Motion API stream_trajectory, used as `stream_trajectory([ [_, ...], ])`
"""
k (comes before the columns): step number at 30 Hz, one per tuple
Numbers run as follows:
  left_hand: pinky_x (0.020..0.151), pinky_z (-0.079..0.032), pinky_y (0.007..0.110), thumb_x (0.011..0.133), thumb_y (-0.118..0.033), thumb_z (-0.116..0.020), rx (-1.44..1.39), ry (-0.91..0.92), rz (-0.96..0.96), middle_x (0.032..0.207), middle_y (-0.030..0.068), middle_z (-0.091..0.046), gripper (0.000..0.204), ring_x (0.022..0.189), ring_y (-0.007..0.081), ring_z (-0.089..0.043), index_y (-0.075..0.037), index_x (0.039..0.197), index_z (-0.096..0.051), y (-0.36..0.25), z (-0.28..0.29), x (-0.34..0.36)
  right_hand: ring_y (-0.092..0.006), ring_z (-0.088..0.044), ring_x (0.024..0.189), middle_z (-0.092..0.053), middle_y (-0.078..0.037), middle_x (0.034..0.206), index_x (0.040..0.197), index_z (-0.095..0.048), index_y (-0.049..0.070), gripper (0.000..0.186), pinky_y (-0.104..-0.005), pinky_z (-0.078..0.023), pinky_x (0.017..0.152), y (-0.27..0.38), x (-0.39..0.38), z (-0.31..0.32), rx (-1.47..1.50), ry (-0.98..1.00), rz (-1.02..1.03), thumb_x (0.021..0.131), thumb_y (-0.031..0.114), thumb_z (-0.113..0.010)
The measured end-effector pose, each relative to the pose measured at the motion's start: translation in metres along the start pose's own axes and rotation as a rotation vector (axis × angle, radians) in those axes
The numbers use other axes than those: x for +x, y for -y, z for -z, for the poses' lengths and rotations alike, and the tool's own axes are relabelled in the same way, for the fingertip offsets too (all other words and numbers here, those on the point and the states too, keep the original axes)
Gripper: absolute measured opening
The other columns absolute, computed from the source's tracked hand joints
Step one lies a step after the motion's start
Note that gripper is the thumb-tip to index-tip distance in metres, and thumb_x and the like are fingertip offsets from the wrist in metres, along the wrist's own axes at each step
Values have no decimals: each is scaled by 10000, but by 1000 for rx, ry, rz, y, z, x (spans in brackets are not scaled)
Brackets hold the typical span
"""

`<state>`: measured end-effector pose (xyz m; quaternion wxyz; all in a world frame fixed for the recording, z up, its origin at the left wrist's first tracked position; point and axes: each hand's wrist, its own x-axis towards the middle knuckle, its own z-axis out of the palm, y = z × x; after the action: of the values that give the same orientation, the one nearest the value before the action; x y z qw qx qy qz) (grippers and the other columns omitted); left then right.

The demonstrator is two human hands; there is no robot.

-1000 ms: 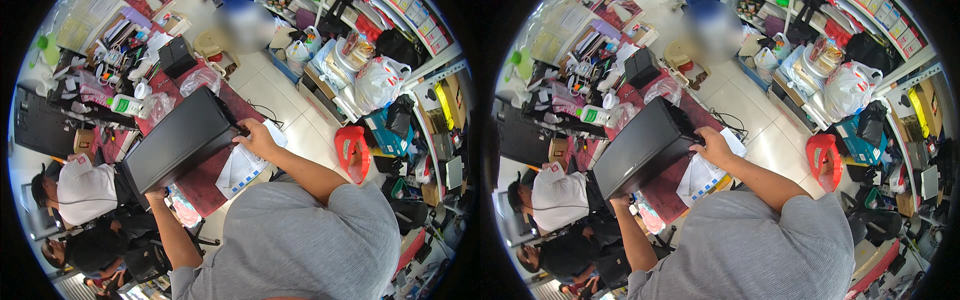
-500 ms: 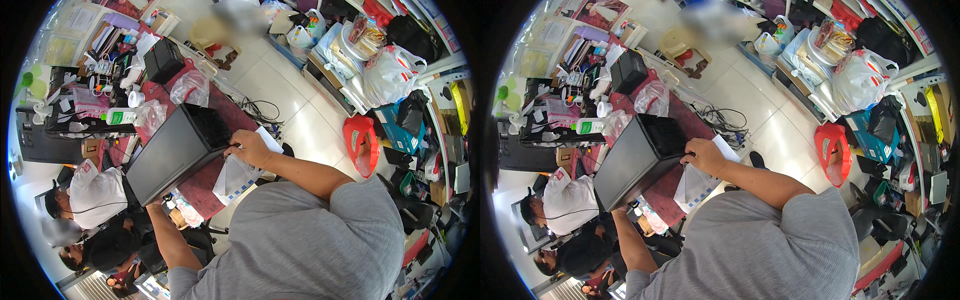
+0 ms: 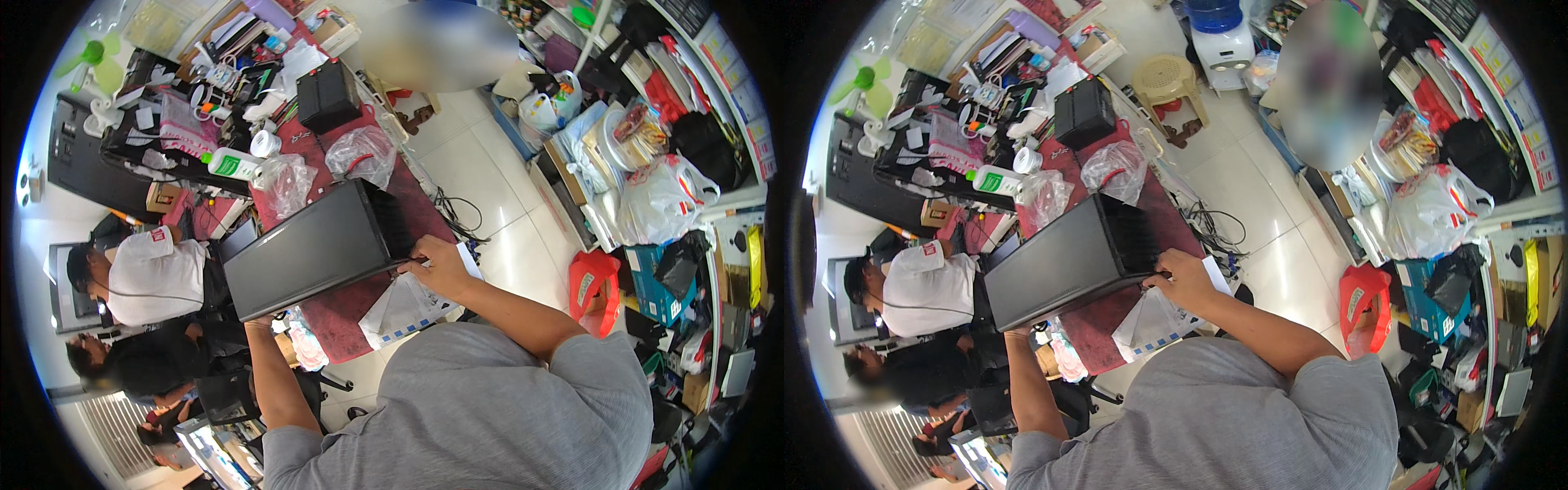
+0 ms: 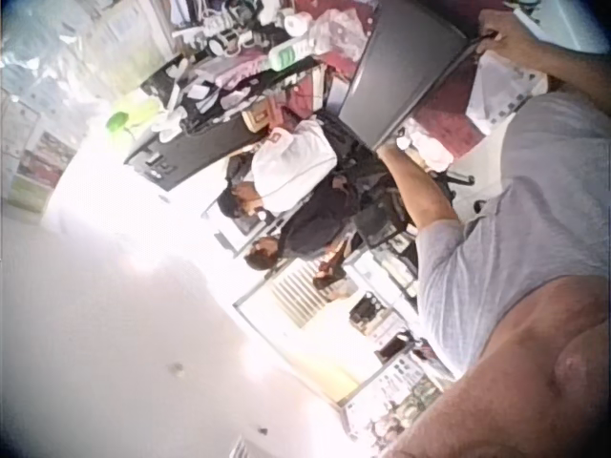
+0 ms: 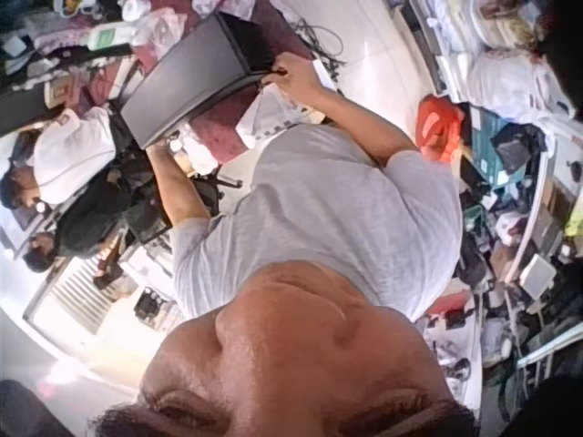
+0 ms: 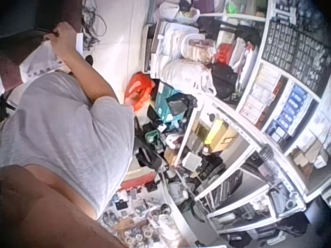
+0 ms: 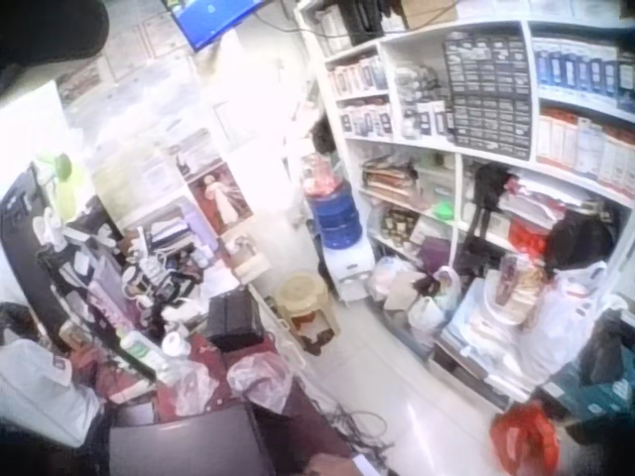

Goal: The person works on an uninterruptible power supply (UPS) unit, handling wires with pliers, fitting a battery into the housing, and sliding the external plastic cover into place.

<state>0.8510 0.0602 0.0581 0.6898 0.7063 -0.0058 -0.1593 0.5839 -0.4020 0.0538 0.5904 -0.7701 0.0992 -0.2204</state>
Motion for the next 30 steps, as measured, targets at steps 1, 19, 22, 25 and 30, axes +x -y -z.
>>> stream_trajectory([
  [1, 1077, -453, 486, 1021, -452, -443, -38, -34, 4, 1411, 104, -560, 543, 1276, 311, -547, -85, 1417, -501, -1, 2, -2, -301, -661, 775, -651, -136, 864, 855, -651, 2, 342, -370, -526, 677, 1, 2, 2, 3, 36, -5, 703, 203, -883],
  [19, 1175, -289, 425, 1051, -388, -440, -674, -82, 35, 1444, 112, -547, 504, 1359, 268, -469, -13, 1376, -527, -50, -77, -83, -80, -518, 893, -563, -3, 970, 1233, -539, 24, 286, -238, -434, 828, 63, 50, 28, 405, 146, -92, 982, 112, -643],
  [22, 1188, -268, 411, 1064, -379, -417, -663, 6, -30, 1477, 106, -516, 512, 1389, 253, -438, -12, 1415, -487, -38, -77, -90, -77, -507, 890, -552, 10, 963, 1193, -557, 23, 243, -222, -420, 826, 76, 48, 18, 370, 105, -125, 985, 114, -644],
  [25, 1205, -223, 417, 1079, -404, -368, -605, 51, -75, 1559, 101, -411, 564, 1451, 237, -349, -22, 1493, -391, -29, -75, -93, -77, -511, 906, -561, 2, 978, 1164, -572, 23, 217, -220, -424, 828, 74, 46, 15, 319, 19, -142, 987, 123, -645],
  [30, 1219, -174, 408, 1081, -471, -315, -420, 84, -167, 1593, 106, -346, 654, 1494, 241, -263, -21, 1555, -279, -28, -85, -102, -84, -542, 898, -607, -11, 985, 1127, -596, 9, 202, -233, -442, 826, 89, 41, 3, 165, -163, -171, 988, 144, -650],
])
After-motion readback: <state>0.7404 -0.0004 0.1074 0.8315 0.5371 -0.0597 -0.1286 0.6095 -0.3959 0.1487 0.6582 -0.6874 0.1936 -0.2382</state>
